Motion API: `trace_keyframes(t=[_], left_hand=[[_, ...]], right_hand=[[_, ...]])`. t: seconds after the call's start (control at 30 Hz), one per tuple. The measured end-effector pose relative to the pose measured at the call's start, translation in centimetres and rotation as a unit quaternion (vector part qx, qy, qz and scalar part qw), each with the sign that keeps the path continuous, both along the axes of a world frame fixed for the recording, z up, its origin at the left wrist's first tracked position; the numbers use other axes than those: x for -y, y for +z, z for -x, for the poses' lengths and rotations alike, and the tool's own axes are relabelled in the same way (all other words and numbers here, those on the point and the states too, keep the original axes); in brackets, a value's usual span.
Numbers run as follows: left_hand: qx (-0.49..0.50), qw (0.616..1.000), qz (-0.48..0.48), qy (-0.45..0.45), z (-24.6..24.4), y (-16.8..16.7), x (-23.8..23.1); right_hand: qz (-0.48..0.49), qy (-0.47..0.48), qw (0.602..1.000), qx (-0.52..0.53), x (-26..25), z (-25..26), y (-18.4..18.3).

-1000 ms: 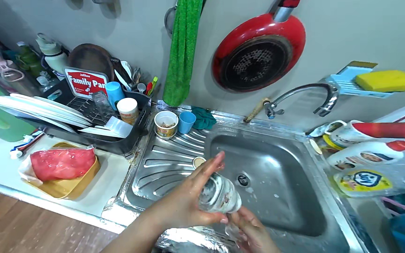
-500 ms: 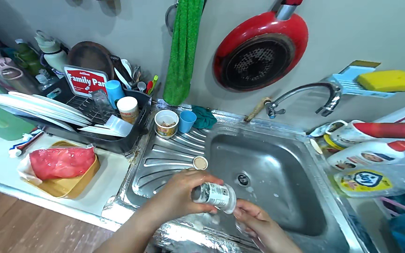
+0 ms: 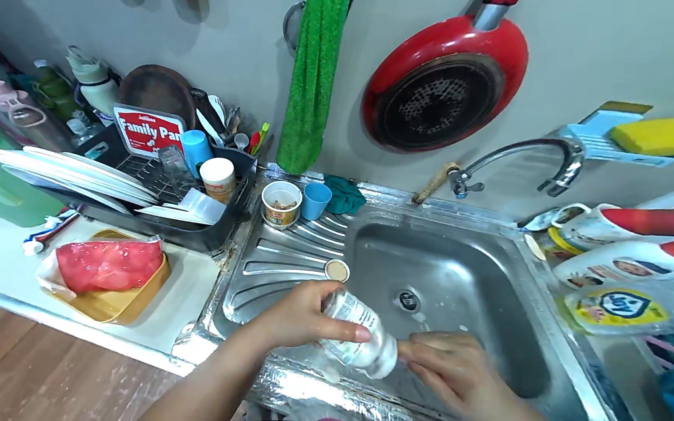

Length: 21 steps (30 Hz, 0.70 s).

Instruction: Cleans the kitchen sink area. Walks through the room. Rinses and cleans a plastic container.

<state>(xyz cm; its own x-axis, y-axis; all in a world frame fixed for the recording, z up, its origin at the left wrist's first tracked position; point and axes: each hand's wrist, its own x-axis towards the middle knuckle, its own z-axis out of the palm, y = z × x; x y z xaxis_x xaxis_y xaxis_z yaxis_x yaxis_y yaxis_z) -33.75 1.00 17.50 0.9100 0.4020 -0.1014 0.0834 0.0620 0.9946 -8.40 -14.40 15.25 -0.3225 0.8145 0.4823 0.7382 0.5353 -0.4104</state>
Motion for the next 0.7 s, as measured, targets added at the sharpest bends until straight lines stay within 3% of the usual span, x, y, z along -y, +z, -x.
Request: trace_keyframes(t=[0.07,0.13,0.23,0.33,0.43,0.53,0.63,0.7], left_hand=[[-0.038,0.999,-0.005,0.006,0.0,-0.6,0.1],[-0.042,0.996,-0.049,0.058,-0.2,-1.0,0.5],[-0.025,0.954,-0.229,0.191,-0.7,-1.2,2.0],[0.081,0.897,-0.346,0.263,-1.4,-2.1,2.9],[0.144,0.878,-0.368,0.269,-1.9,-2.8,3.2],[0.173,0.886,-0.341,0.263,-2.1,-3.0,3.4],[0.189,0.897,-0.309,0.251,-2.1,-3.0,3.3],[0.192,0.907,-0.289,0.240,-2.0,-2.8,3.2]], right_hand=[[-0.017,-0.017,0.998,0.059,0.2,0.3,-0.3],[-0.009,-0.052,0.997,0.050,0.3,0.7,-1.4],[0.069,-0.094,0.981,-0.152,0.7,2.1,-3.8],[0.159,-0.104,0.903,-0.387,1.3,4.7,-4.9],[0.215,-0.096,0.829,-0.507,1.9,6.0,-5.6],[0.239,-0.074,0.793,-0.555,2.3,6.1,-6.1],[0.235,-0.065,0.786,-0.568,2.3,6.2,-5.8],[0.209,-0.073,0.810,-0.543,2.1,6.3,-5.3]])
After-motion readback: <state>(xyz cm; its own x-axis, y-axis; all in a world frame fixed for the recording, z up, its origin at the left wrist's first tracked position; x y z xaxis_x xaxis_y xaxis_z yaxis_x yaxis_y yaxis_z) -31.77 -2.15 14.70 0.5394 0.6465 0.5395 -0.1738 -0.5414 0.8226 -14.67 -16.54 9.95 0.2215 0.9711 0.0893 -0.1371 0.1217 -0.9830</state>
